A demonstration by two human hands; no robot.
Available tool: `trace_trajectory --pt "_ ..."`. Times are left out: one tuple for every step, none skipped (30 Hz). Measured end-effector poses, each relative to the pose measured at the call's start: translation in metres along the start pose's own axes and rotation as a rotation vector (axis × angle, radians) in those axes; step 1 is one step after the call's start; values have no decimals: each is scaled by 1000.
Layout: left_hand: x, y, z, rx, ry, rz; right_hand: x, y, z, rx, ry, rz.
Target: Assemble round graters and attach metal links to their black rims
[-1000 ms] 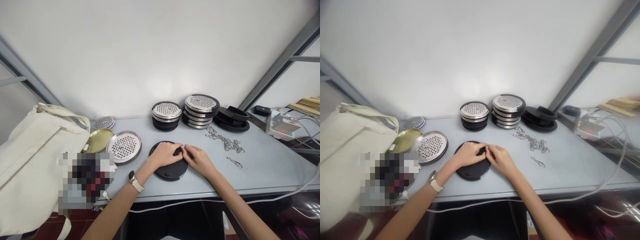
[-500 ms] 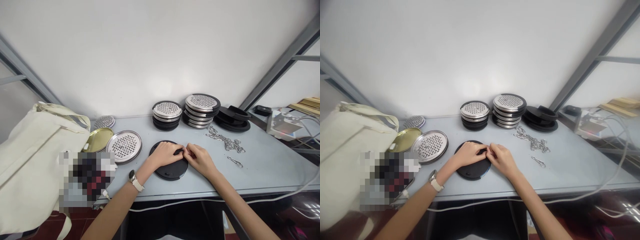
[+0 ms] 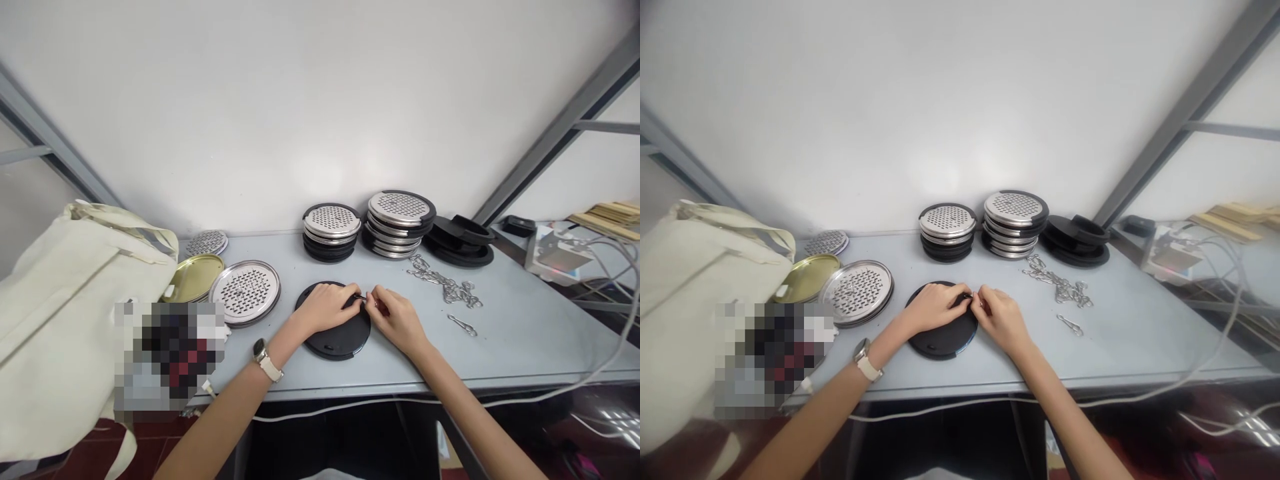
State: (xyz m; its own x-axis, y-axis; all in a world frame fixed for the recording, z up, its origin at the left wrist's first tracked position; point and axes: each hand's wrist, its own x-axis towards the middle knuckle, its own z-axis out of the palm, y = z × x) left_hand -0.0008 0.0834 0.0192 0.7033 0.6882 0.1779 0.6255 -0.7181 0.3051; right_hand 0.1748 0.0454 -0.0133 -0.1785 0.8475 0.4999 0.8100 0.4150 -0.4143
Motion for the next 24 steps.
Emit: trace_trajectory --pt "0 0 0 8 -1 3 0 0 0 0 0 4" --pt "0 0 0 14 -2 9 0 0 0 2 -5 8" --pt "0 0 0 19 -3 13 0 0 1 4 -11 14" --pt "0 -1 1 23 -2 15 0 1 1 4 -21 20" --pt "0 -1 1 26 0 14 0 1 1 3 -29 27" --pt "0 -1 1 27 3 12 0 1 1 2 -37 35" --pt "0 -1 1 28 6 8 0 2 2 -1 -42 44" --pt "0 -1 1 28 10 4 0 2 2 -3 -46 54" --pt "0 -1 1 29 12 1 0 2 2 -5 -47 64" --pt "0 -1 1 31 14 1 0 2 2 -6 -49 74" --pt "0 -2 1 34 17 4 0 1 2 -7 -49 84" --pt "0 -2 2 40 21 8 0 1 2 -8 -46 94" --pt "0 -2 2 47 26 12 0 1 2 -11 -41 105" --pt "0 -2 2 56 31 16 1 2 3 -18 -36 125" --pt "0 -3 3 66 36 18 1 2 3 -32 -31 154" --pt "0 -3 3 76 41 19 1 3 3 -48 -27 191" --pt "0 -3 3 87 44 19 1 4 3 -63 -23 229" --pt "-1 -2 3 96 45 21 2 5 3 -72 -14 262" --pt "-1 -2 3 105 46 23 2 5 3 -70 3 281" --pt "-1 -2 3 113 45 28 2 6 3 -56 27 281" --pt "-1 -2 3 119 44 33 3 5 2 -33 53 261" --pt "-1 -2 3 126 44 36 3 4 1 -4 75 225" --pt "-1 -2 3 135 46 38 4 3 0 25 88 180" --pt "-1 -1 3 146 47 38 5 1 -1 52 87 131"
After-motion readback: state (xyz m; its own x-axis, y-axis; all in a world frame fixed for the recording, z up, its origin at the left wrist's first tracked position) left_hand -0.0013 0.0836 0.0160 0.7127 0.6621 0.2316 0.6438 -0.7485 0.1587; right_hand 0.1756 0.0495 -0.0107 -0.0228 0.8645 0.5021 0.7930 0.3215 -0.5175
